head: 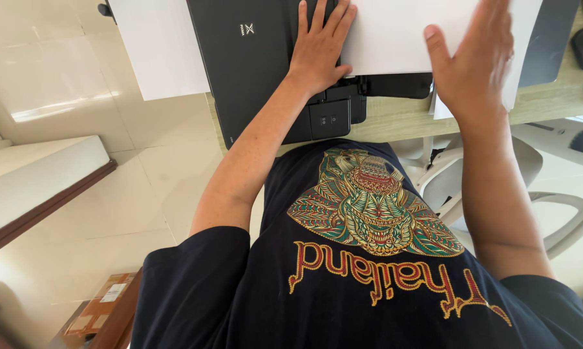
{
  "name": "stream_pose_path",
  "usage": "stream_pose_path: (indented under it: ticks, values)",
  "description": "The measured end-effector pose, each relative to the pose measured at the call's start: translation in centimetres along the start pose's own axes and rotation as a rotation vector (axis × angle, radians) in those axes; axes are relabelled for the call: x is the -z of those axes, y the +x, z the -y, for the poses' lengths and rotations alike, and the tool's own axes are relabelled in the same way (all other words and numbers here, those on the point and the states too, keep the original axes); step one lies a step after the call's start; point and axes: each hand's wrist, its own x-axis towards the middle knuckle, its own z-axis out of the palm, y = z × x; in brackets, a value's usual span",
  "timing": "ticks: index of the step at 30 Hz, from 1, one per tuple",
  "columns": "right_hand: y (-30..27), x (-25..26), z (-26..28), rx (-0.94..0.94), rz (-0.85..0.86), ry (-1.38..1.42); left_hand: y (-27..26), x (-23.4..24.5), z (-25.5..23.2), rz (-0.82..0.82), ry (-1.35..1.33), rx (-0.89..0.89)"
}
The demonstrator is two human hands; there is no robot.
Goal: The person repeatedly picks up sheets of white paper and feeds them into the top slot of a desktop printer. They handle the paper one at a time, placing each sheet into the input tray and then retrieving it from the output area.
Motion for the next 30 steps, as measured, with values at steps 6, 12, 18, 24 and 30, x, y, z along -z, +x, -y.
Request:
stream_pose_path:
  ticks: [6,12,18,24,30]
  values:
    - [-0.6,-0.1,-0.5,0.027,0.02,-0.003,0.1,0.5,-0.3,0.016,0.014,0.003]
    - [-1.4,0.0,-2.1,-0.027,-0.089,0.219,-0.3,0.8,-0.9,-0.113,-0.017,0.003]
    - [-3.4,1.8,-7.3,-0.156,-0.178,0.292,-4.4,1.1,-5.7,-0.489,-0.234,-0.042]
    - [-9.4,-1.4,-19.9,-0.329,-0.068,0.103,-6.7,-3.8,-15.9,-0.192,-0.381,-0.084]
    - [-13.3,-3.5,-31.9,-0.492,0.082,0.083,0.6,-12.3,-22.6,-0.05,-0.628,0.178]
